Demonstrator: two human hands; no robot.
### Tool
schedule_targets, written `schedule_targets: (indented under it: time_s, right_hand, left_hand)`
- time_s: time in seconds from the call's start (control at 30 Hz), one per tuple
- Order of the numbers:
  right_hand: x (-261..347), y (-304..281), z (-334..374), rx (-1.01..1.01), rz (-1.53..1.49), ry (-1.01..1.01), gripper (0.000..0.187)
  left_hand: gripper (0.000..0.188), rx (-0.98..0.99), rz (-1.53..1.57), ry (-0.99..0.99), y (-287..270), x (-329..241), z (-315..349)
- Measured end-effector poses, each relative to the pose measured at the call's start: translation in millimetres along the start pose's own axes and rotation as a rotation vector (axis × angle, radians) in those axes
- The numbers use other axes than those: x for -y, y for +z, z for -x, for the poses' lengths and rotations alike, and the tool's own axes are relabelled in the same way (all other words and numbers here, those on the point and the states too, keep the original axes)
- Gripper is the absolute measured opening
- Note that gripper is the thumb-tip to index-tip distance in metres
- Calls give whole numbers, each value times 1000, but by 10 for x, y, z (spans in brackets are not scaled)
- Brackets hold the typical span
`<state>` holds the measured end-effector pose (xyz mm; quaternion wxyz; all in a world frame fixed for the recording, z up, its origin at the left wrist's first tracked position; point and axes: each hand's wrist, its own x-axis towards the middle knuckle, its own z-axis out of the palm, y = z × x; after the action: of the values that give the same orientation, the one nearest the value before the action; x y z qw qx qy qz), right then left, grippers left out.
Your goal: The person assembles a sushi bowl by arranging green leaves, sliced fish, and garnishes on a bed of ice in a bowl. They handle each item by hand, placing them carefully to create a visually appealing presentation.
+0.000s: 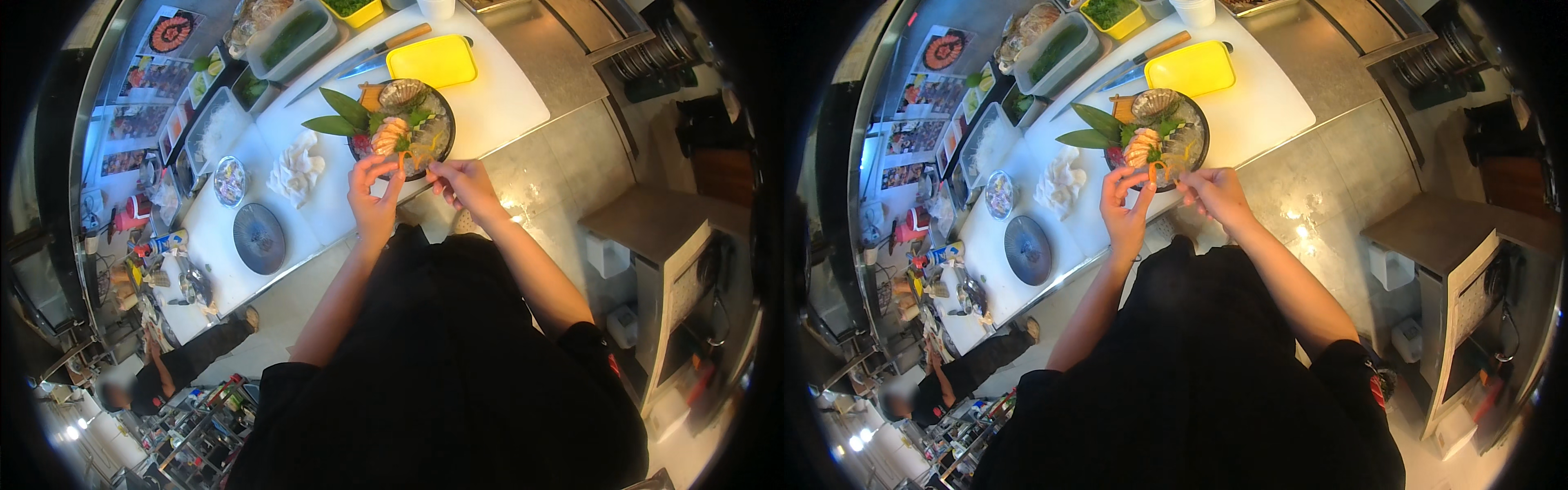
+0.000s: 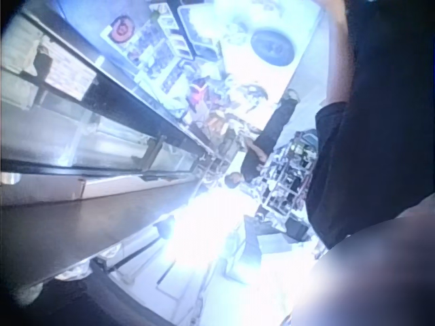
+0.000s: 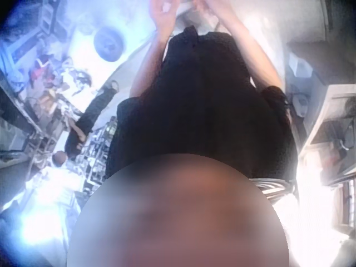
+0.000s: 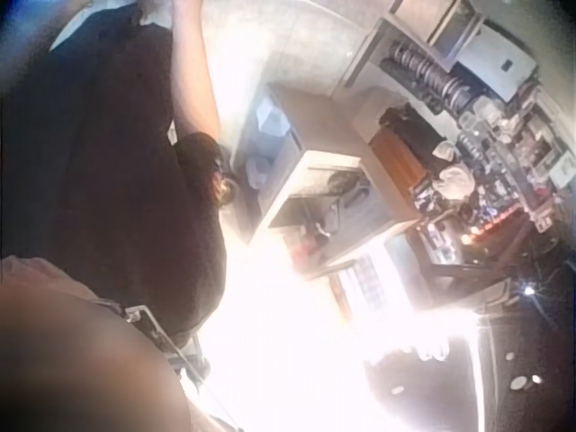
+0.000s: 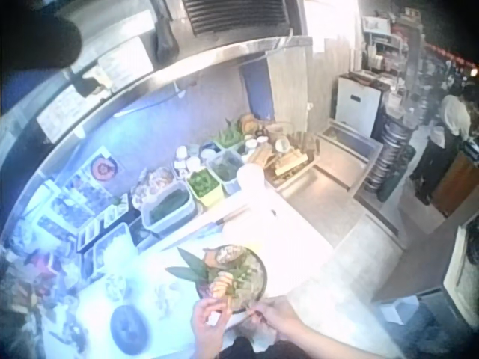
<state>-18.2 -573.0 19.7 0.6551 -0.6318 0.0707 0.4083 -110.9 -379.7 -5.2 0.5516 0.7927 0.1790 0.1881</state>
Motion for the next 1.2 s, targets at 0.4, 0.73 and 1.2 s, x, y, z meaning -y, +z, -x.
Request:
schedule_targets:
  time_s: [0.4, 0.73, 1.2]
  right_hand:
    - [-175, 171, -296, -336, 496, -349, 33]
    - [-136, 237, -246, -428, 462, -383, 28]
    - [-133, 210, -279, -427, 292, -367, 20]
  left_hand:
    - [39, -53, -128, 110, 83, -65, -14]
    - [40, -92, -76, 29, 34, -75, 18]
    - [47, -292, -436, 268, 169, -77, -65]
